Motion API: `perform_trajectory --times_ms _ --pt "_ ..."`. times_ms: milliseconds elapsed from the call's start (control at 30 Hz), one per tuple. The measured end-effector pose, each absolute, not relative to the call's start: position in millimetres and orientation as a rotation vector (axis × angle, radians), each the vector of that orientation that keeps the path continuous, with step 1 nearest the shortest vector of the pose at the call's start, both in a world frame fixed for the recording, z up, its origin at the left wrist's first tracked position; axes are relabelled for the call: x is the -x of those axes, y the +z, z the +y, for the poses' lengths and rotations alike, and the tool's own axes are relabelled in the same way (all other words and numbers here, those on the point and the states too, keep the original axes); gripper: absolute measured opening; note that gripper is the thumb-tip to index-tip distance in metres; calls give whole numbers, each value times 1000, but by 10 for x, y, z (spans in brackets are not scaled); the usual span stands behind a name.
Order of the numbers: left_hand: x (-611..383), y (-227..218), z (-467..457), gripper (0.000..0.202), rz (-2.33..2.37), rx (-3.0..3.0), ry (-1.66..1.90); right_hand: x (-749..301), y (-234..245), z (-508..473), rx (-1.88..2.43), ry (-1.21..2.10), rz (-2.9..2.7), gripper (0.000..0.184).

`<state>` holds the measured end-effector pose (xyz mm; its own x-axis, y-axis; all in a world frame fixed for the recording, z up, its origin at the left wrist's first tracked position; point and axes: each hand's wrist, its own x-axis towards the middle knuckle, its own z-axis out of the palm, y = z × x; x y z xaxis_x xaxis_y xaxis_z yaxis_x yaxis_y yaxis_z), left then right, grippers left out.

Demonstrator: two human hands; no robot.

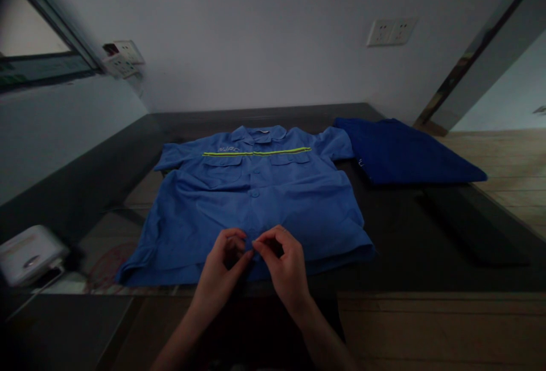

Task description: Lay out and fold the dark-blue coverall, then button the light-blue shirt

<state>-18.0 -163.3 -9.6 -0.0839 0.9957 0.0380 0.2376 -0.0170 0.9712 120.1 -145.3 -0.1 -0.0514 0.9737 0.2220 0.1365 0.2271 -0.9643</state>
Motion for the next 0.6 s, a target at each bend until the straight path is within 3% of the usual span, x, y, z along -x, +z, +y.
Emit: perform_trajectory --times_ms 600 --pt "190 -104 -1640 22 1447 -1375 1299 -1280 -39 -1439 1110 926 -1533 13"
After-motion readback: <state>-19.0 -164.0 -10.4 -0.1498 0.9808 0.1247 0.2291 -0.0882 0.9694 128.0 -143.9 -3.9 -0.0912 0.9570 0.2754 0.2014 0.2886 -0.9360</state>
